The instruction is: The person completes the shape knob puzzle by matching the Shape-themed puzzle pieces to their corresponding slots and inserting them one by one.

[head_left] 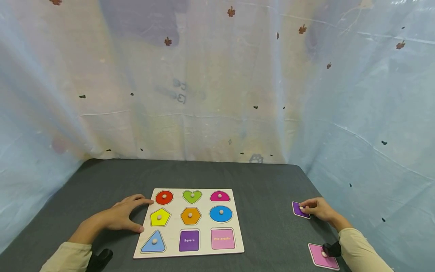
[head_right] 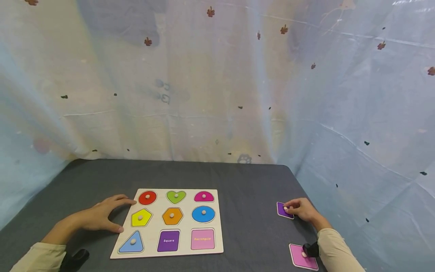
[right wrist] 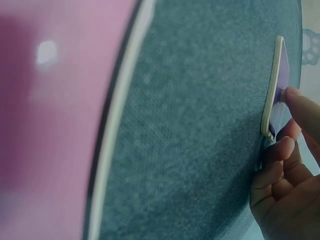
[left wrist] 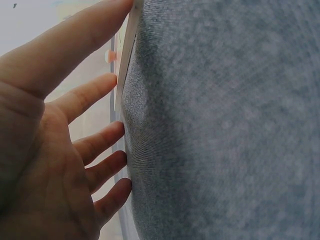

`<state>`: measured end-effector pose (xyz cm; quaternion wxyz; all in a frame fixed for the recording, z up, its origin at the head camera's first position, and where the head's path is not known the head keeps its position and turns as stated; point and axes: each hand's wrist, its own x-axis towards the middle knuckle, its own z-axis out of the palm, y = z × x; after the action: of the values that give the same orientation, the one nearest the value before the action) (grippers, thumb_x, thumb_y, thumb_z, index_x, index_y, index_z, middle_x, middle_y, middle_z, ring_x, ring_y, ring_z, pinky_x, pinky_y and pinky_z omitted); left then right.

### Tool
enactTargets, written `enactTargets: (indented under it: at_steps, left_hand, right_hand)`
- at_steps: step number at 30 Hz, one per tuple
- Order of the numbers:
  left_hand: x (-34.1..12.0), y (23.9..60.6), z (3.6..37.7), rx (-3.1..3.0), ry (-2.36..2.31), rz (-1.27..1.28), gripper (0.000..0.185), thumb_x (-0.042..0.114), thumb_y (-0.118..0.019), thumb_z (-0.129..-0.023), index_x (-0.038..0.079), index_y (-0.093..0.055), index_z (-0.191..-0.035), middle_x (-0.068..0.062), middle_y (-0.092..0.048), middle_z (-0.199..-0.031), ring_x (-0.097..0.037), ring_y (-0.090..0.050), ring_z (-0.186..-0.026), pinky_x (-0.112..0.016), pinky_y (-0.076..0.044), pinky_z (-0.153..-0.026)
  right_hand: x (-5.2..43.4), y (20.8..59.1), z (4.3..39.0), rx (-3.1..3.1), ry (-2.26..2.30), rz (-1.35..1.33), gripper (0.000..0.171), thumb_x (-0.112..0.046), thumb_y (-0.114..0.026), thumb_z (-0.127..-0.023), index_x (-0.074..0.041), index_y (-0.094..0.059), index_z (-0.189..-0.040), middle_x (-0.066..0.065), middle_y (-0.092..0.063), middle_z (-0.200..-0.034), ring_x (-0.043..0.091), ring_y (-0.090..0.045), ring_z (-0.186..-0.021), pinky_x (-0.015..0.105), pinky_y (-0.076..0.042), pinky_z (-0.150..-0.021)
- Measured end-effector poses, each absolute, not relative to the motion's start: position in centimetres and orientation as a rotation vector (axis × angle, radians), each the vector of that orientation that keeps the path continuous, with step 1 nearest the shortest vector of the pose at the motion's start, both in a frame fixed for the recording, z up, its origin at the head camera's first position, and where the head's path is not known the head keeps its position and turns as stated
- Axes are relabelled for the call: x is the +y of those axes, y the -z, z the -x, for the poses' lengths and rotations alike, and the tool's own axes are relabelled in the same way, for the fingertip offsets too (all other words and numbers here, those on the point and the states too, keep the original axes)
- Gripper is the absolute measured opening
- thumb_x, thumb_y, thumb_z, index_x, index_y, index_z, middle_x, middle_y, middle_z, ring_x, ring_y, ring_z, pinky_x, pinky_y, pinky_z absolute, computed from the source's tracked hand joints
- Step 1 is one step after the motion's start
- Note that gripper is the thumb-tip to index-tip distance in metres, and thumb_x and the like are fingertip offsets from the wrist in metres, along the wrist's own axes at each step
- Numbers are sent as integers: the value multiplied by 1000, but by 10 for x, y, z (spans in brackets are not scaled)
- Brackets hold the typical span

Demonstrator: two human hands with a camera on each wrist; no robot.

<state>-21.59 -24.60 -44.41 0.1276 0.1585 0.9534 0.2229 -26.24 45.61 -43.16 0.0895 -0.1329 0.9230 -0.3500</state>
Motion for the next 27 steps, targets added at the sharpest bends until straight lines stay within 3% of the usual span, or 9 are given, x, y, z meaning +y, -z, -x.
enactTargets:
  at_steps: [18,27]
  left_hand:
    - [-245,443,216,2765,-646,-450,85,47,-86,-73,23,-50,-146,-25,-38,-152,-54,-36,-135,-80,-30,-101]
    - [-246,444,216,2772,-660,-467,84,46,-87,-73,24,-51,-146,-24,-39,-152,-53,-37,-135,-80,-31,-101]
  right_hand:
    - [450,419,260,2763,1011,271,31,-16,-66,-98,7,-69,-118,11,-65,-103,7,-52,-85,22,-43,-71]
    - [435,410,261,2756,1053,394,29,-14,-65,-99,7,-69,-118,14,-66,-103,6,-54,-84,21,-46,-71]
